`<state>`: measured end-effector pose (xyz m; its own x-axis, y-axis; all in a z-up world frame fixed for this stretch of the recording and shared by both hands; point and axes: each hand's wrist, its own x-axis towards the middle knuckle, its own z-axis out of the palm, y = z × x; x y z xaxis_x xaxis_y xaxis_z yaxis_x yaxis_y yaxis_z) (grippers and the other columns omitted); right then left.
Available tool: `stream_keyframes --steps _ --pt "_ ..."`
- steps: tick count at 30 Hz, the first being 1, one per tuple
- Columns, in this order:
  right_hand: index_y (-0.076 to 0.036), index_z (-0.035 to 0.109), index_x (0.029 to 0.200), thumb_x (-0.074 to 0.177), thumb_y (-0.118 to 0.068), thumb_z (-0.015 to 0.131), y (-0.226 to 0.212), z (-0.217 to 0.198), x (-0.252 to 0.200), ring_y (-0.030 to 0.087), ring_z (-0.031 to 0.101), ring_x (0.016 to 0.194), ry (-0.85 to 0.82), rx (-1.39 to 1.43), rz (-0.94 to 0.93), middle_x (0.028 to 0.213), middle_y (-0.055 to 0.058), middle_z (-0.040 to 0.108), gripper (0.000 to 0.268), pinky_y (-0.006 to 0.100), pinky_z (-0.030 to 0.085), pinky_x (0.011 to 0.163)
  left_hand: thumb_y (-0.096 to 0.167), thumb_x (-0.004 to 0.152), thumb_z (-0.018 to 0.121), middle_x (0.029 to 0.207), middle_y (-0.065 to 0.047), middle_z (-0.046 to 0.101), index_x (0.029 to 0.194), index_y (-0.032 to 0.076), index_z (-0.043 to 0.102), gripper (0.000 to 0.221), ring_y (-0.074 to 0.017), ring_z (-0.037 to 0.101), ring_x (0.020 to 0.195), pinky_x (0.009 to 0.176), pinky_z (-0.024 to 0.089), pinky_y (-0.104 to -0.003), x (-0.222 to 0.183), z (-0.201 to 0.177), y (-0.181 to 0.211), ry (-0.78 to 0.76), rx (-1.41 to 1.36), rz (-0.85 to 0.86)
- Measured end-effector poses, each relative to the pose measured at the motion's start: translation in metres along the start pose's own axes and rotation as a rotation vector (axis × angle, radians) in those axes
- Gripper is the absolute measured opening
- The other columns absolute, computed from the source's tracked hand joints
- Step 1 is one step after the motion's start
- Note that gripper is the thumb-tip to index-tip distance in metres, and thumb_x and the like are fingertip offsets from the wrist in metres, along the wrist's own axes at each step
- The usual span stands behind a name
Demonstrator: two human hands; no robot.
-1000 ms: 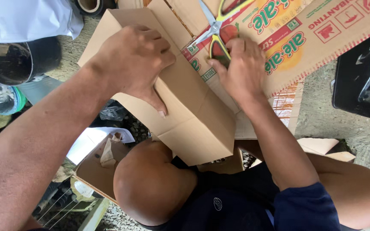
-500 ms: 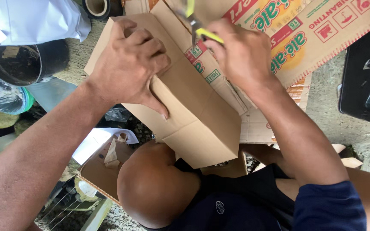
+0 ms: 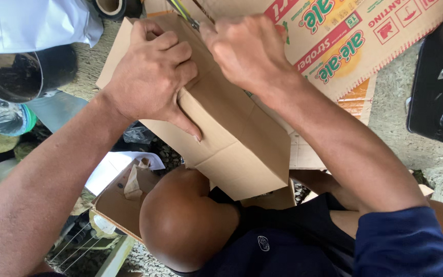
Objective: The person assembles a cardboard box by folding the flaps and securing them with tape. They use scissors to trim excess tape and adjust the box shape. The person also handles a potted plant and places it on the work surface.
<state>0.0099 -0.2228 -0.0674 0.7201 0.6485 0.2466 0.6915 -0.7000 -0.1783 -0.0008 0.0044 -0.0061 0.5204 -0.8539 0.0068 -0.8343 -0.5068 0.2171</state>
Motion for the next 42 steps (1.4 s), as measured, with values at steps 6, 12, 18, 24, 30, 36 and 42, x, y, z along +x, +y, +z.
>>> stream_keyframes --steps 6,12,18,24,30,36,42 --pt "-0.006 0.074 0.089 0.078 -0.014 0.071 -0.001 -0.008 0.005 0.030 0.071 0.061 -0.220 0.104 0.024 0.072 0.013 0.071 0.013 0.043 0.056 0.053 0.102 0.041 0.064 0.089 -0.004 0.056 0.083 0.011 0.070 0.100 -0.0236 0.053 0.094 0.102 0.037 -0.048 0.000 -0.005 0.001 -0.010 -0.008 0.006" --pt "-0.004 0.075 0.097 0.080 -0.008 0.067 -0.004 -0.031 -0.018 0.033 0.072 0.062 -0.320 0.117 0.013 0.072 0.015 0.072 0.019 0.046 0.057 0.055 0.098 0.041 0.066 0.093 -0.005 0.059 0.086 0.007 0.071 0.101 -0.0242 0.053 0.095 0.098 0.037 -0.049 0.003 -0.009 0.004 -0.007 0.015 -0.017" --pt "0.000 0.073 0.106 0.080 -0.008 0.066 -0.013 -0.056 -0.047 0.030 0.072 0.059 -0.426 0.060 -0.005 0.074 0.014 0.073 0.028 0.043 0.058 0.053 0.095 0.038 0.069 0.093 -0.005 0.061 0.087 0.006 0.073 0.101 -0.0252 0.056 0.098 0.100 0.038 -0.050 0.000 -0.008 0.008 -0.050 0.023 -0.041" --pt "0.000 0.071 0.104 0.077 -0.008 0.064 -0.023 -0.074 -0.080 0.028 0.072 0.058 -0.487 0.015 0.015 0.072 0.013 0.071 0.029 0.040 0.057 0.049 0.091 0.043 0.074 0.096 -0.009 0.062 0.089 0.004 0.073 0.098 -0.0262 0.056 0.102 0.095 0.047 -0.038 0.004 -0.009 0.008 0.019 0.004 0.026" --pt "0.001 0.068 0.120 0.083 -0.008 0.064 -0.028 -0.083 -0.108 0.027 0.070 0.056 -0.552 0.017 0.043 0.067 0.010 0.069 0.039 0.040 0.056 0.049 0.092 0.039 0.072 0.092 -0.004 0.064 0.083 0.009 0.072 0.094 -0.0212 0.060 0.100 0.093 0.051 -0.034 0.012 -0.021 0.016 -0.077 0.161 0.027" --pt "0.004 0.068 0.124 0.080 -0.006 0.063 -0.033 -0.085 -0.131 0.027 0.070 0.054 -0.489 0.045 0.039 0.067 0.012 0.070 0.045 0.040 0.055 0.045 0.096 0.046 0.071 0.091 -0.004 0.075 0.099 0.008 0.072 0.102 -0.0207 0.074 0.089 0.082 0.057 -0.032 0.017 -0.019 0.025 -0.327 0.264 -0.041" --pt "0.001 0.068 0.122 0.079 -0.004 0.063 -0.037 -0.101 -0.167 0.029 0.071 0.058 -0.554 0.079 0.090 0.072 0.013 0.070 0.043 0.040 0.056 0.048 0.092 0.045 0.074 0.086 -0.004 0.074 0.103 0.012 0.075 0.099 -0.0232 0.074 0.080 0.076 0.058 -0.036 0.020 -0.024 0.027 -0.292 0.225 -0.070"
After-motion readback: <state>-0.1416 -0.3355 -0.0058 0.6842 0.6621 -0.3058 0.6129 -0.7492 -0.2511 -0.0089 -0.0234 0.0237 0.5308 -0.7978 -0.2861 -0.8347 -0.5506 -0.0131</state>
